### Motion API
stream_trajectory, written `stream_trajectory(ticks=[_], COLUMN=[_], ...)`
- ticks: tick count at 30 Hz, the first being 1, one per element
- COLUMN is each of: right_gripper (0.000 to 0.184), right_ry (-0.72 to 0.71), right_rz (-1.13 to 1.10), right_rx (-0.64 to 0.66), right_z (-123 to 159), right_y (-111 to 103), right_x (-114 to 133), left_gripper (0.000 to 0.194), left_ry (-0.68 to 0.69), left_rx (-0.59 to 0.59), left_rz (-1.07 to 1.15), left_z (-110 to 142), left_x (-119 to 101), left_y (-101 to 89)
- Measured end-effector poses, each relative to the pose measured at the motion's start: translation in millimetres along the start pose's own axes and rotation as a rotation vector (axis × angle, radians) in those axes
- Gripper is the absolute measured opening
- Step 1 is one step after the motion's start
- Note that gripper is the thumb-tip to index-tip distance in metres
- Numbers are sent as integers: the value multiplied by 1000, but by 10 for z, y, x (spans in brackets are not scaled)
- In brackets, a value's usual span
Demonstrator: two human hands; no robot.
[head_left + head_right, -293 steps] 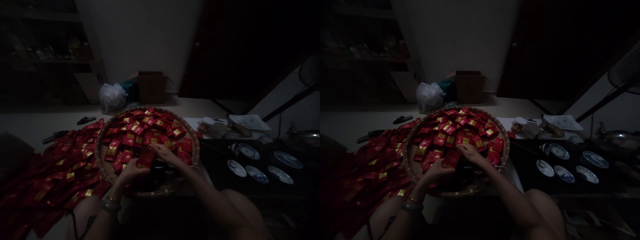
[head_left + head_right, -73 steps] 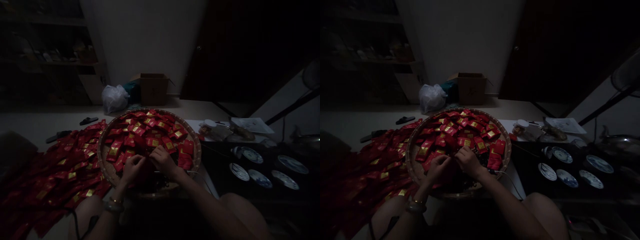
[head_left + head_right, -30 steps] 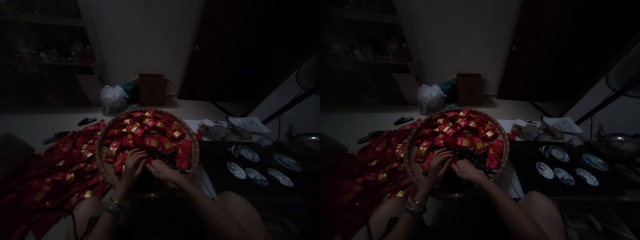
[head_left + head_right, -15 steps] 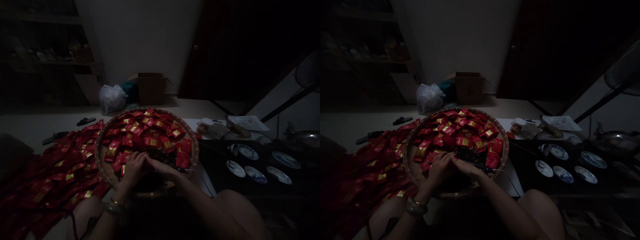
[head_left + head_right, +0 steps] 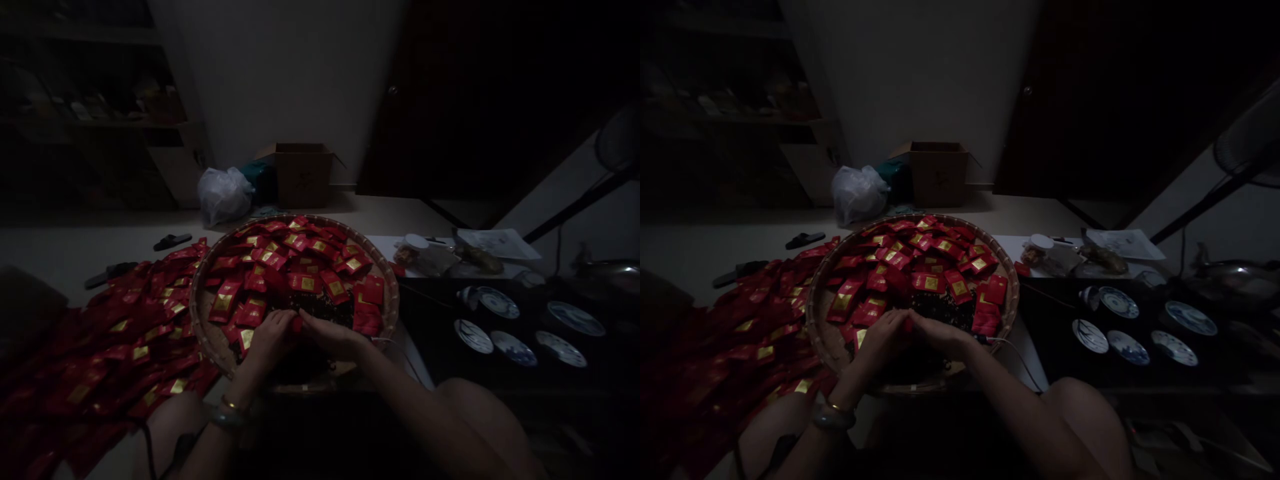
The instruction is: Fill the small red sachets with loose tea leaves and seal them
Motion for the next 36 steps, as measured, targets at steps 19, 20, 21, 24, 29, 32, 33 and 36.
stream_trajectory(ticks=[19, 20, 21, 24, 29, 32, 33, 36], right_gripper=[86, 81, 75, 55, 31, 27, 28, 34], right_ry=[377, 316, 258, 157, 227, 248, 253, 223], right_rz=[636, 625, 610, 480, 229, 119, 23, -361], right_rx=[262, 261, 254, 229, 84, -8, -36, -145], right_z=[-763, -762, -758, -734, -736, -729, -720, -667], right_y=[186, 242, 280, 290, -50, -308, -378, -494], right_x=[-462, -430, -405, -382, -410, -322, -265, -27], left_gripper=[61, 63, 61, 47, 32, 28, 28, 29], left_ry=[-371, -391, -394, -353, -342, -319, -313, -305], left_rx=[-273, -265, -245, -156, -94, -100, -99, -83], left_rz=[2, -23, -49, -100, -99, -94, -94, -96], left_z=[84, 94, 96, 71, 45, 35, 32, 25], left_x=[237, 235, 226, 188, 191, 200, 203, 212], left_y=[-242, -241, -236, -204, -190, -166, -152, -107])
Point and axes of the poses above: each hand's wrist, its own z-axis away from the middle knuckle, its own y-axis out of the palm, x = y × z, the point moved 6 cm from there along -z, towards the middle knuckle, and after that the axes turned 14 degrees about y, right-handed, at the moved point
